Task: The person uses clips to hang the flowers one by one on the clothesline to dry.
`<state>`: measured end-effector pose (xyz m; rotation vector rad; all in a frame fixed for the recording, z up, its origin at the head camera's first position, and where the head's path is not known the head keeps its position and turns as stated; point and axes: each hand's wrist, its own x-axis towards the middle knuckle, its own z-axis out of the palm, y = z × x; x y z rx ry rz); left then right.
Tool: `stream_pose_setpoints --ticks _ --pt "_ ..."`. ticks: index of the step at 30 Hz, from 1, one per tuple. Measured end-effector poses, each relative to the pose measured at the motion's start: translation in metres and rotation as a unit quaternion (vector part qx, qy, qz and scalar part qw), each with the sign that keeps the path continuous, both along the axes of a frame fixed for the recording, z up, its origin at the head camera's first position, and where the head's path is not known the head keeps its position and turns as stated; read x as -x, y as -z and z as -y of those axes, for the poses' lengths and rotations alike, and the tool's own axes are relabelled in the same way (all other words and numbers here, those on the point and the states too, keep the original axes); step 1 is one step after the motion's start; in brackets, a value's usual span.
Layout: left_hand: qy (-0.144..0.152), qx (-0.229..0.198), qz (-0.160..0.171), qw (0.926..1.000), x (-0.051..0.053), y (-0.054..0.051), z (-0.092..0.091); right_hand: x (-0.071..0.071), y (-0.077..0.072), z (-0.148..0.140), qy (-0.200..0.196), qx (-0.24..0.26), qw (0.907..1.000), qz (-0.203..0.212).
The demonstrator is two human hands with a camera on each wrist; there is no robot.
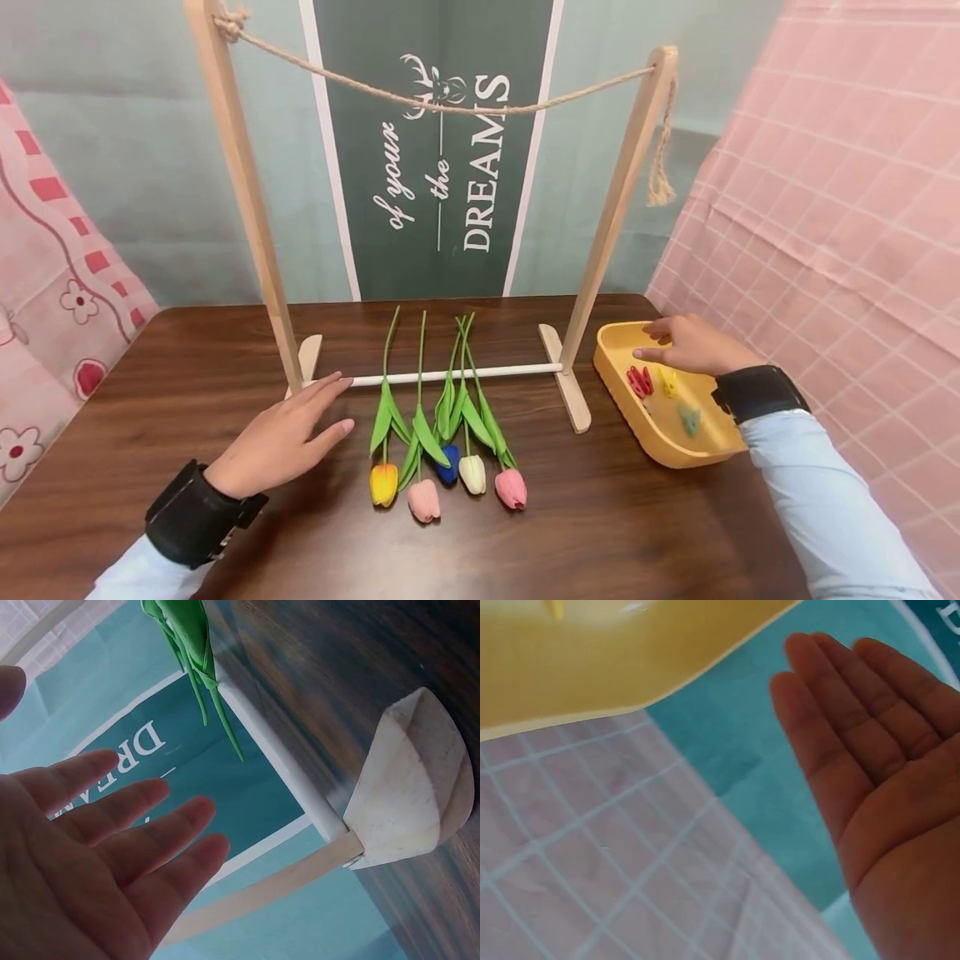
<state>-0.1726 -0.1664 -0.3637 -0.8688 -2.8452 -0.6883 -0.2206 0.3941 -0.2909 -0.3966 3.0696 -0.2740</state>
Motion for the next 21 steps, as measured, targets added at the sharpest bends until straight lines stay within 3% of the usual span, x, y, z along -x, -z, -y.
stream_pose_setpoints --ticks 10,21 --pt "-0.005 -0.021 0.012 0.9997 0.001 0.005 0.002 0.013 0.012 -0.019 0.087 -0.04 0.9926 0.075" --pt "-0.006 -0.023 0.007 0.9997 0.003 0.004 0.0 0.021 0.038 -0.027 0.141 -0.028 0.9859 0.086"
